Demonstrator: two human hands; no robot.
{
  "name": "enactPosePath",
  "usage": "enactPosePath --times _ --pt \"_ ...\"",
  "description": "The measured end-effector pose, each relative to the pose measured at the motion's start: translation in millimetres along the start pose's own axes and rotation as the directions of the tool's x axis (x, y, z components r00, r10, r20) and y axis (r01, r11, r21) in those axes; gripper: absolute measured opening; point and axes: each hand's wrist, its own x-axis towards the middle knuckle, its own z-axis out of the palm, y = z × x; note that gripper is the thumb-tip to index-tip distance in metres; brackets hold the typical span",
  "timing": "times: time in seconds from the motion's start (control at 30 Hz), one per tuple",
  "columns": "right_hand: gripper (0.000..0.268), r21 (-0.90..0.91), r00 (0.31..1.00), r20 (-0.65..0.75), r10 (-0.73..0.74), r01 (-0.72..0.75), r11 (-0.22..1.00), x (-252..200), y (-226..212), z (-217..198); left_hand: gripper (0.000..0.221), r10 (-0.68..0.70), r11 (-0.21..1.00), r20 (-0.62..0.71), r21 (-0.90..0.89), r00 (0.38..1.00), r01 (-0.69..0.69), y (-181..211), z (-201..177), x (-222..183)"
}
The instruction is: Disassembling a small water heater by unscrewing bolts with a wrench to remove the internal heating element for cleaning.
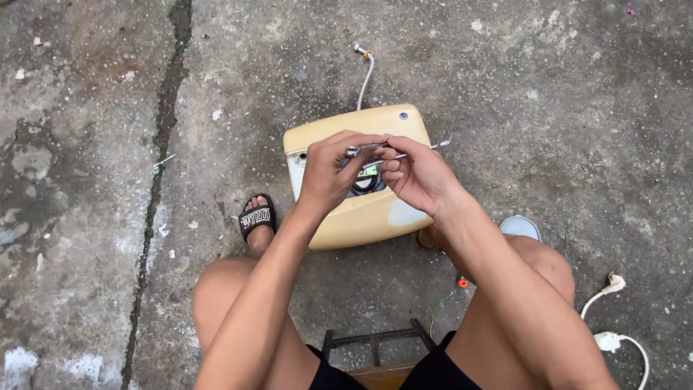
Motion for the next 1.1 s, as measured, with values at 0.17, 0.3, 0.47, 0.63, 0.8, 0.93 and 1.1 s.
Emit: enactPosePath --times 0.17,0.3,0.47,0.63,0.8,0.93,1.1 --pt "0.026 -0.252 0.997 -0.073 -0.029 0.01 0.968 -3.2 -4.4 8.6 0.009 -0.104 0.992 -0.07 -0.083 0.992 0.099 -12.2 -6.8 0.3" --pt "0.028 -0.406 0.971 -0.159 -0.178 0.1 0.908 -9.5 -7.8 8.8 0.01 -0.358 0.928 0.059 0.127 0.932 0.349 -67.4 -5.8 -18.6" --pt "0.026 -0.482 0.966 -0.116 -0.23 0.148 0.864 -17.2 -24.9 3.6 0.009 -0.413 0.887 0.179 0.302 0.893 0.35 -114.3 18.5 -32.4" --pt "0.029 -0.505 0.954 -0.103 -0.281 0.194 0.841 -25.6 -31.8 10.4 0.01 -0.423 0.868 0.195 0.368 0.885 0.333 -112.0 28.8 -32.1" --pt "0.037 -0.616 0.944 -0.104 -0.314 0.187 0.765 -23.3 -31.8 7.4 0.012 -0.389 0.872 0.193 0.392 0.901 0.293 -110.2 29.6 -29.7" --pt "0.039 -0.739 0.94 -0.038 -0.338 0.201 0.643 -21.9 -26.5 -6.7 0.014 -0.35 0.877 0.189 0.412 0.918 0.249 -118.2 34.0 -31.8" --pt "0.042 -0.658 0.981 -0.125 -0.149 0.03 0.753 -33.6 -5.5 3.0 0.015 -0.303 0.868 0.191 0.459 0.934 0.188 -128.9 36.8 -36.8"
